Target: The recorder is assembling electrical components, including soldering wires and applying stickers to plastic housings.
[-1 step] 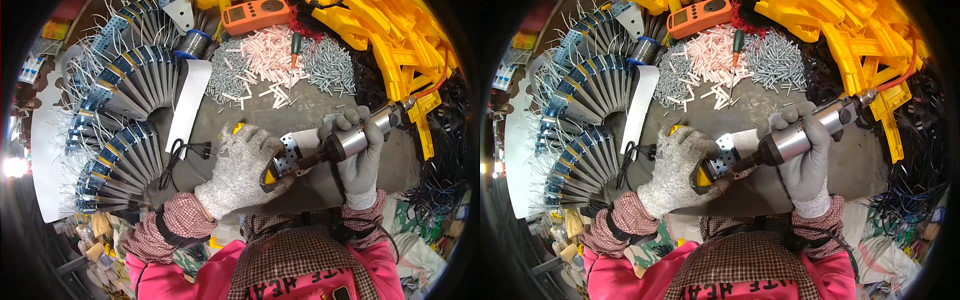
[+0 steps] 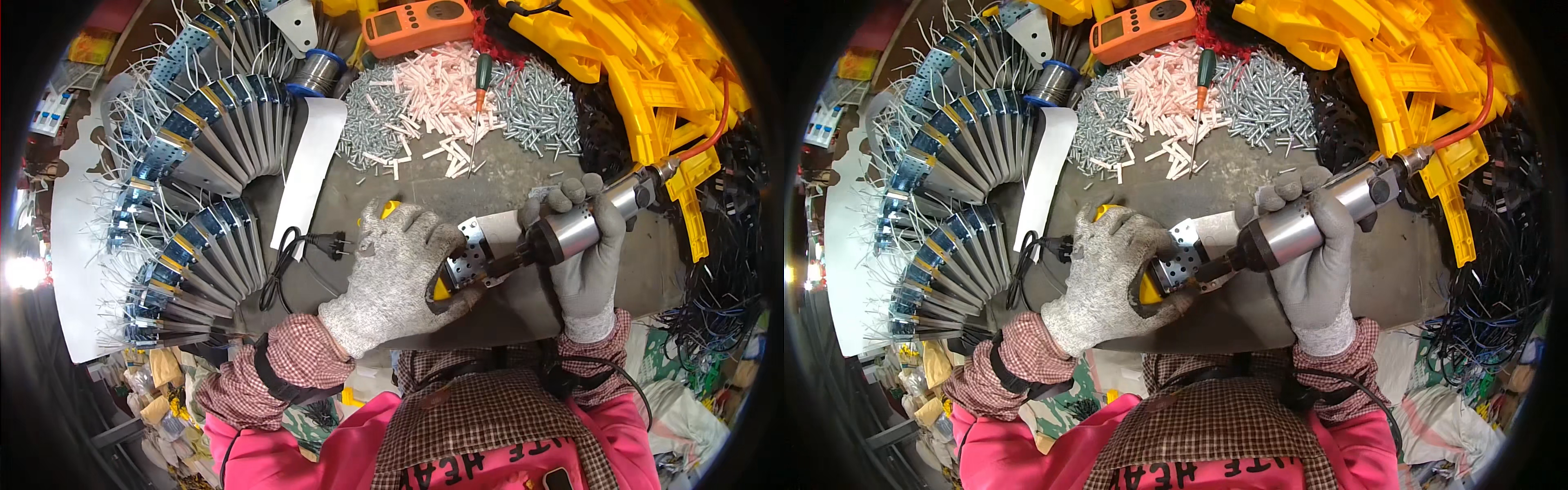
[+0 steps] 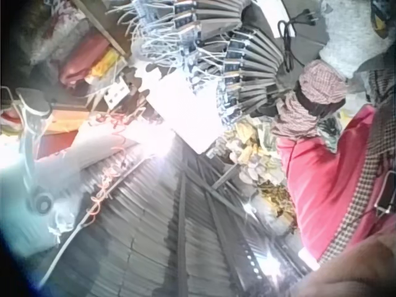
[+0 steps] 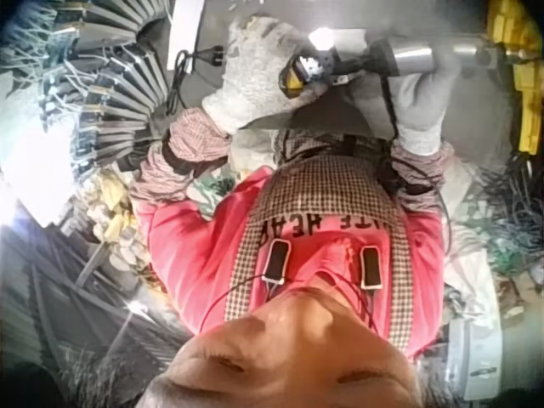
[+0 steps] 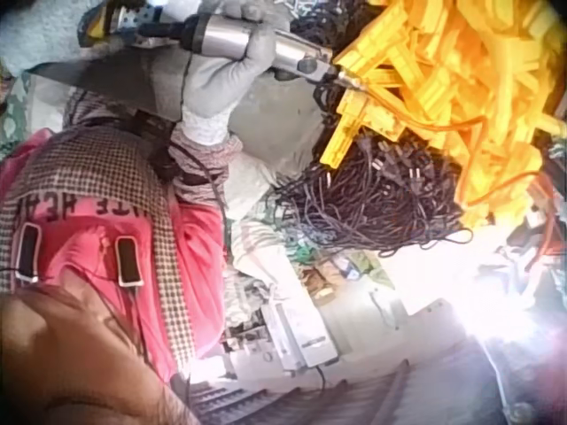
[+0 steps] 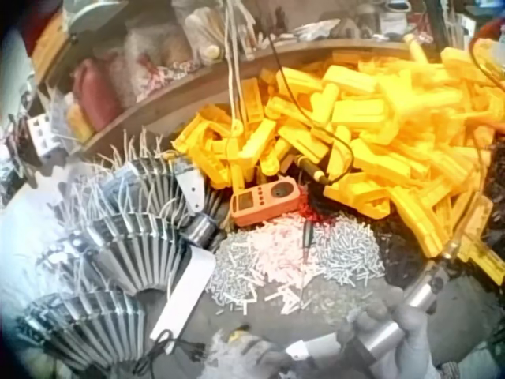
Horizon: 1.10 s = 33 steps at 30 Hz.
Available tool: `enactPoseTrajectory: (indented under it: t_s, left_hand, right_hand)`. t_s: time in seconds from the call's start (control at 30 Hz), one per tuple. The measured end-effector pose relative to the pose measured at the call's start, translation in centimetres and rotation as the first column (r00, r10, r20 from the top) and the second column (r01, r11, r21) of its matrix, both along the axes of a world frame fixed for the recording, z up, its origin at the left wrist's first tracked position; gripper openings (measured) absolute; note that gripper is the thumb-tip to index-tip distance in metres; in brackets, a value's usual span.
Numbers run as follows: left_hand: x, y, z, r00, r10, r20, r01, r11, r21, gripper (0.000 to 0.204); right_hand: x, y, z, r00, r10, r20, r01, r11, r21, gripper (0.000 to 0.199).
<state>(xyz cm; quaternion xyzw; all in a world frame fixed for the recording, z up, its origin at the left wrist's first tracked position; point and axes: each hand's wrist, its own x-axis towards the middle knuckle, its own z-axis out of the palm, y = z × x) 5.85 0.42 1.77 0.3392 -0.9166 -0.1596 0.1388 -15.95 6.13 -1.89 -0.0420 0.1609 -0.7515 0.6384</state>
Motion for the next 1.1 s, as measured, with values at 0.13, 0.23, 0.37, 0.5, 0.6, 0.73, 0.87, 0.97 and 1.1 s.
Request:
enactPoseTrajectory:
  t_s: [0.13, 0.23, 0.37, 0.5, 0.6, 0.73, 0.87, 0.97, 1.1]
  left_hand:
    - [-0.3, 0.0, 0.2, 0.995, -0.027, 0.092, 0.022, 0.998, 0.051, 0.053]
    - [-0.4, -0.1, 0.2, 0.996, -0.031, 0.083, 0.026, 0.998, 0.057, 0.049]
    - [-0.9, 0.1, 0.8, 0.999, 0.052, -0.018, -0.048, 0.987, 0.156, 0.034]
    - [-0.9, -0.1, -0.3, 0.994, 0.106, -0.038, -0.102, 0.990, 0.097, 0.024]
    - [-1.0, -0.2, 0.0, 0.991, 0.114, -0.063, -0.109, 0.991, 0.078, 0.023]
    - [-0.7, -0.4, -0.7, 0.992, 0.091, -0.091, -0.087, 0.995, 0.044, 0.025]
    - [-0.2, -0.2, -1.0, 0.987, 0.079, -0.140, -0.078, 0.997, 0.013, 0.029]
    - [-0.1, -0.5, -0.8, 0.990, 0.081, -0.118, -0.078, 0.996, 0.033, 0.031]
    - [0.0, -0.5, -0.7, 0.984, 0.081, -0.160, -0.071, 0.995, 0.066, 0.032]
  right_hand:
    - [-0.2, -0.1, -0.8, 0.999, 0.041, -0.002, -0.041, 0.990, -0.132, 0.032]
    - [0.4, 0.1, 0.8, 0.991, -0.007, -0.137, 0.008, 1.000, 0.008, 0.040]
    - [-0.6, -0.6, 0.8, 0.995, -0.026, -0.091, 0.027, 1.000, 0.010, 0.042]
    - [-0.7, -1.5, 1.3, 0.984, -0.102, -0.146, 0.109, 0.994, 0.034, 0.043]
    - [0.0, -1.5, 1.6, 0.985, -0.092, -0.145, 0.106, 0.991, 0.087, 0.041]
    - [-0.4, -1.4, 0.4, 0.937, -0.077, -0.342, 0.077, 0.997, -0.013, 0.037]
    - [-0.6, -0.8, 1.3, 0.936, -0.134, -0.326, 0.122, 0.991, -0.057, 0.035]
    - [0.0, -1.3, 1.1, 0.952, -0.109, -0.285, 0.074, 0.989, -0.132, 0.035]
    - [-0.2, -1.4, 0.5, 0.947, -0.120, -0.296, 0.065, 0.979, -0.191, 0.036]
